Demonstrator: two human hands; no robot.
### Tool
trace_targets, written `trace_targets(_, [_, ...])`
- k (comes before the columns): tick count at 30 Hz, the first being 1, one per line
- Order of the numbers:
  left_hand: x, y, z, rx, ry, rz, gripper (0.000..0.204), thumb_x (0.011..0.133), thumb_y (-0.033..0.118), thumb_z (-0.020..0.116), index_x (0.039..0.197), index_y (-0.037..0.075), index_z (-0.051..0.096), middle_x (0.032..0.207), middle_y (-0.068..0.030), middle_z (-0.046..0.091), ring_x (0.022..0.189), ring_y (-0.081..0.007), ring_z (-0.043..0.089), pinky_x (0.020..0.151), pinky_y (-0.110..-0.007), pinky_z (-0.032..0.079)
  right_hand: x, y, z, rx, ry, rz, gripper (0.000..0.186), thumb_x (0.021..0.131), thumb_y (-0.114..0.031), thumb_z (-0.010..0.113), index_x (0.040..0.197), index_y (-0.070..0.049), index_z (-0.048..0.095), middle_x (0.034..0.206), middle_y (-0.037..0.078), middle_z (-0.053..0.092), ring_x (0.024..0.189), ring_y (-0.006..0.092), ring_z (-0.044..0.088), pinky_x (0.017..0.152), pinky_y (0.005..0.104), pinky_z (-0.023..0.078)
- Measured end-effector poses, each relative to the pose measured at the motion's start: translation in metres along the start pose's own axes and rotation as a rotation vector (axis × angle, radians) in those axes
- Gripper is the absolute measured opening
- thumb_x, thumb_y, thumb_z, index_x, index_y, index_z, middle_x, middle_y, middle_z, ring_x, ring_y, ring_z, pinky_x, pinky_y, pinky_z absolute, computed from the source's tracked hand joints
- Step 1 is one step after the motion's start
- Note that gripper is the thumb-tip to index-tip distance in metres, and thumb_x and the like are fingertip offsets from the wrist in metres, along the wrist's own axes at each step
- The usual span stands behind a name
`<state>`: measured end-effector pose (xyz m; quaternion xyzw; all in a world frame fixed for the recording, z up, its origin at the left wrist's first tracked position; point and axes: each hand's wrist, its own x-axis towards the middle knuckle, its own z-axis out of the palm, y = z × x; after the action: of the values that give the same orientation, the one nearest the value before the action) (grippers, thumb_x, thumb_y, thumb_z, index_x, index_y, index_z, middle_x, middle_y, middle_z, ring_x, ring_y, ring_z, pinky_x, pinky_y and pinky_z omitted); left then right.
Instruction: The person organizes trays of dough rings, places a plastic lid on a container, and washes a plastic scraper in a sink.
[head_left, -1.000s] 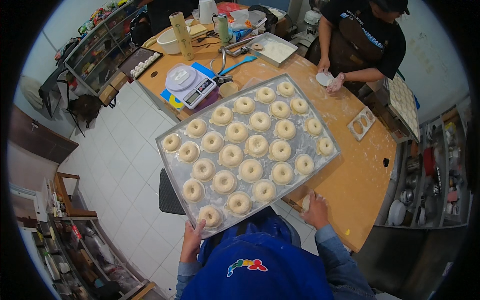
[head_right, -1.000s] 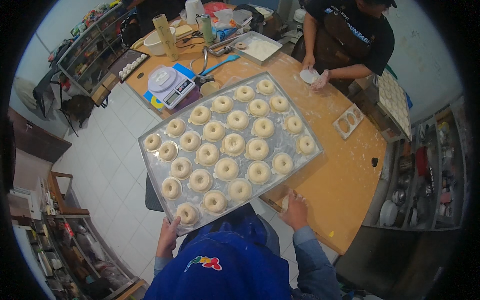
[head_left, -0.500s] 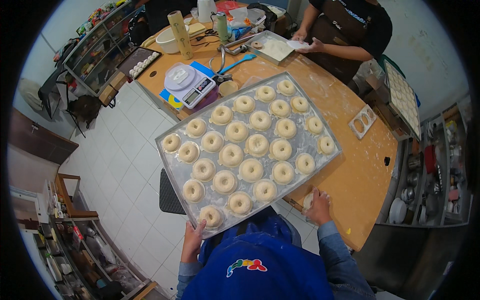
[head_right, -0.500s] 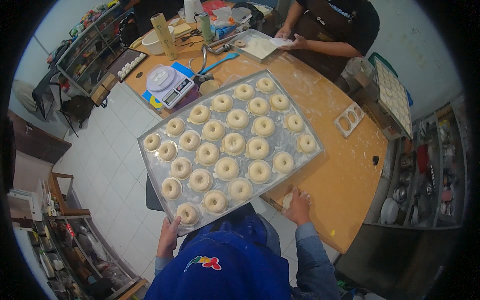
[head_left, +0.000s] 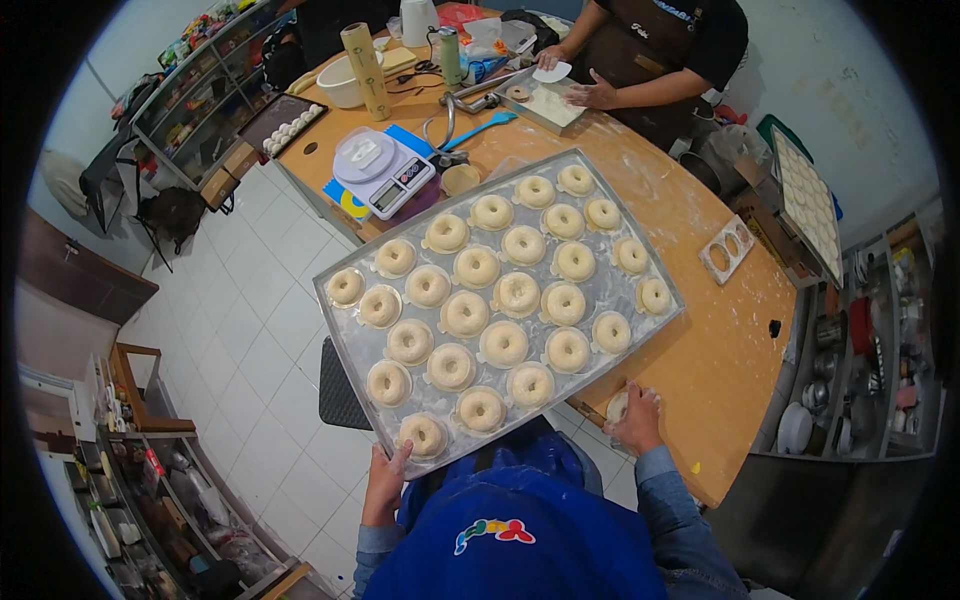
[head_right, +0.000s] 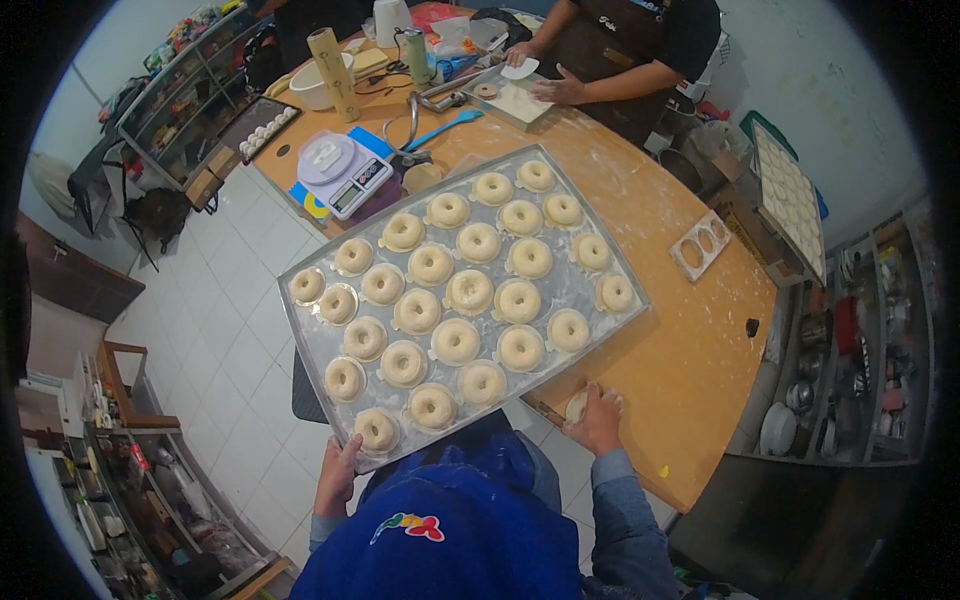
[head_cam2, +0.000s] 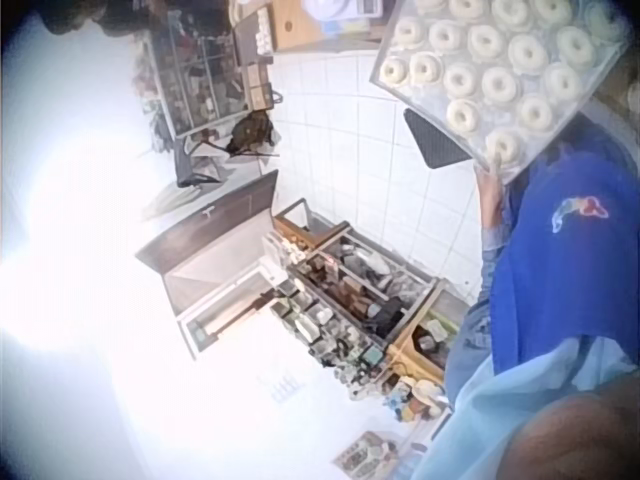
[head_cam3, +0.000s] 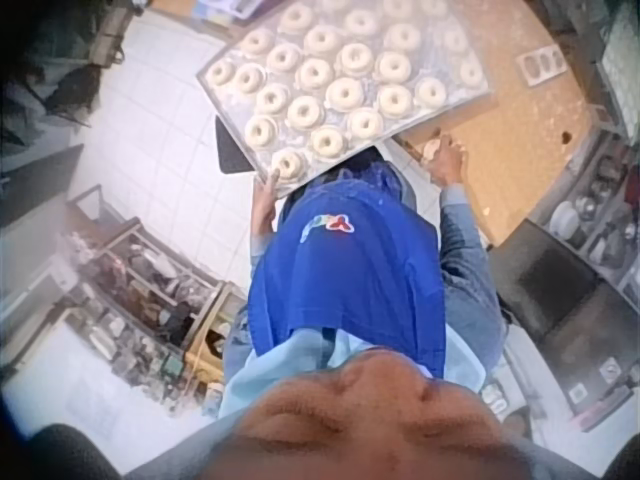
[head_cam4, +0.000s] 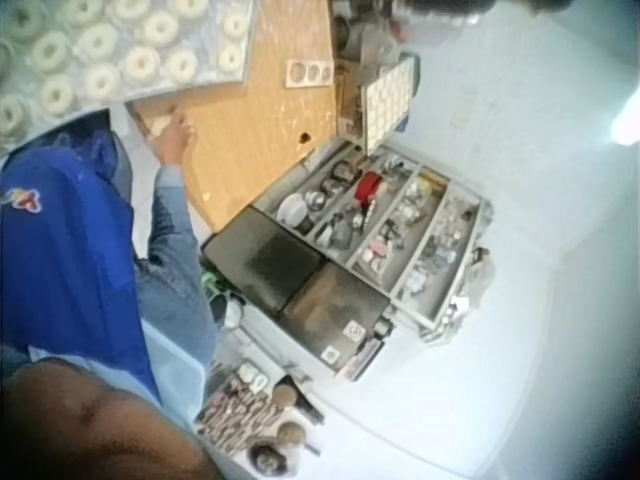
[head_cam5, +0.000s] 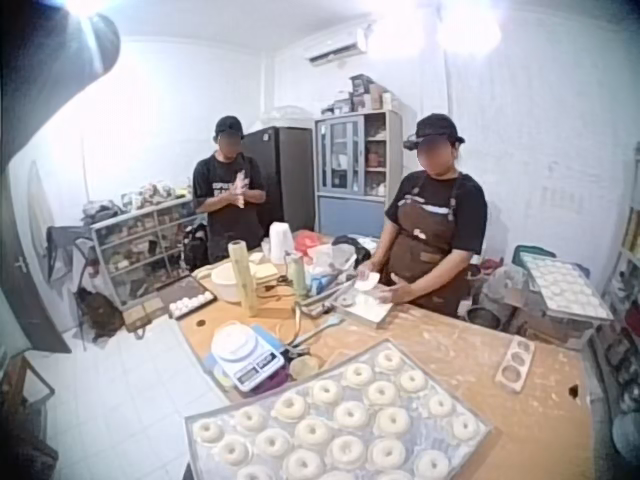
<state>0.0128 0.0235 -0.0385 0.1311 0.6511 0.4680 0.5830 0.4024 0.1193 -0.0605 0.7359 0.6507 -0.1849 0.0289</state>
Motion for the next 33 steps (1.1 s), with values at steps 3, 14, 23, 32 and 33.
trace_targets(3, [0.000,-0.002,-0.001,0.022,0.008,0.001,0.041,0.079,0.015,0.058,0.108,-0.004,0.035,0.107,-0.0172,0.048,0.096,-0.0222,0.050,0.081,-0.033,0.041,0.001,0.004,0.002,0.028,0.027,-0.019,0.081,0.045,-0.024,0.074,0.114,-0.001,0.040,0.099,0.023,0.041,0.096,0.0370,0.040,0.084,0.0435,0.034])
trace_targets(14, [-0.005,0.000,-0.001,0.027,0.027,0.020,0.042,0.078,0.015,0.058,0.108,-0.004,0.034,0.106,-0.0180,0.048,0.095,-0.0226,0.050,0.082,-0.033,0.041,0.004,0.015,0.006,0.113,0.052,-0.072,0.080,0.037,-0.026,0.076,0.105,0.000,0.044,0.101,0.027,0.039,0.097,0.0387,0.037,0.084,0.0429,0.032])
trace_targets(23, [-0.003,-0.003,-0.005,-0.008,0.003,0.021,0.041,0.078,0.016,0.058,0.106,-0.004,0.035,0.105,-0.0172,0.049,0.093,-0.0215,0.051,0.080,-0.032,0.042,0.006,0.024,-0.023,0.132,0.106,-0.099,0.071,0.037,-0.027,0.077,0.097,-0.004,0.047,0.092,0.021,0.045,0.090,0.0349,0.041,0.076,0.0429,0.035])
trace_targets(32, [-0.008,0.010,0.002,0.036,0.089,0.027,0.042,0.078,0.017,0.058,0.105,-0.005,0.035,0.103,-0.0176,0.050,0.092,-0.0220,0.052,0.078,-0.033,0.043,0.050,-0.024,-0.116,0.159,0.119,-0.236,0.077,0.041,-0.027,0.075,0.106,0.001,0.044,0.098,0.026,0.044,0.091,0.0366,0.042,0.078,0.0433,0.034])
trace_targets(33, [-0.008,0.009,0.000,0.034,0.095,0.030,0.042,0.078,0.017,0.058,0.105,-0.005,0.035,0.103,-0.0176,0.050,0.092,-0.0220,0.052,0.078,-0.033,0.043,0.060,-0.029,-0.117,0.161,0.118,-0.243,0.077,0.041,-0.027,0.075,0.106,0.001,0.044,0.098,0.026,0.044,0.091,0.0366,0.042,0.078,0.0433,0.034])
